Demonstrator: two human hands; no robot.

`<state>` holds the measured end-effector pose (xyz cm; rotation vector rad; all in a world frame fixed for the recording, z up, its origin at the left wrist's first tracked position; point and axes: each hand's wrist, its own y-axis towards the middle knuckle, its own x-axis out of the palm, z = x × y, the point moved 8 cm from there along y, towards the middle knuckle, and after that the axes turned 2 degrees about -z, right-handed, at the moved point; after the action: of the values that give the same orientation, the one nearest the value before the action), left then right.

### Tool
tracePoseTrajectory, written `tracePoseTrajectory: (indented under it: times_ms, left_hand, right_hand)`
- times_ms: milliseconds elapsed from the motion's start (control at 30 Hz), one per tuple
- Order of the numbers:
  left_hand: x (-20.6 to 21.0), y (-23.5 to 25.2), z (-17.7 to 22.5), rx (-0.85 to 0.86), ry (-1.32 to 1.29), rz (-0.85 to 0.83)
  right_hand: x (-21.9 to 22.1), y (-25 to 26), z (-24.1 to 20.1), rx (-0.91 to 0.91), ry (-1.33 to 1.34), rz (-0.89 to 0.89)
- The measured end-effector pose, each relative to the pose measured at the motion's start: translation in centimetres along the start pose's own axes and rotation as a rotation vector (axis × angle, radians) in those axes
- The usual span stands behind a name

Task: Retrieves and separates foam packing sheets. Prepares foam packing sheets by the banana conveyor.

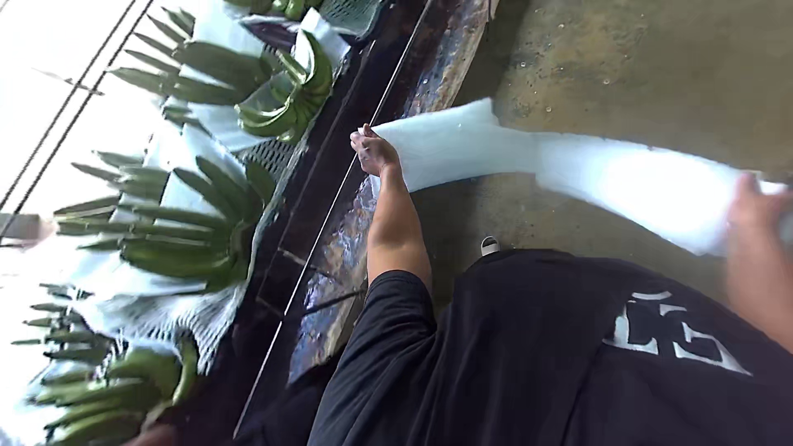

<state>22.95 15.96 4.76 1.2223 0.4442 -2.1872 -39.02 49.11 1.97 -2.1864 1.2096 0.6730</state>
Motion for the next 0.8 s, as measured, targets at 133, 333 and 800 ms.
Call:
tracePoseTrajectory:
  times_ms: [133, 333, 800]
  left_hand:
    - [3.5, 0.6, 10.6, 0.148, -0.174, -0.088]
    - [10.1, -7.5, 23.4, 0.550, -0.345, -0.459]
    - [24.8, -0.6, 44.1, 1.120, -0.337, -0.607]
  right_hand:
    - [13.9, -0.4, -7.2, 0.308, 0.492, -0.148]
    - [27.2, 1.5, -19.0, 0.292, 0.810, -0.564]
    - [40.8, 21.7, -39.6, 0.039, 0.521, -1.192]
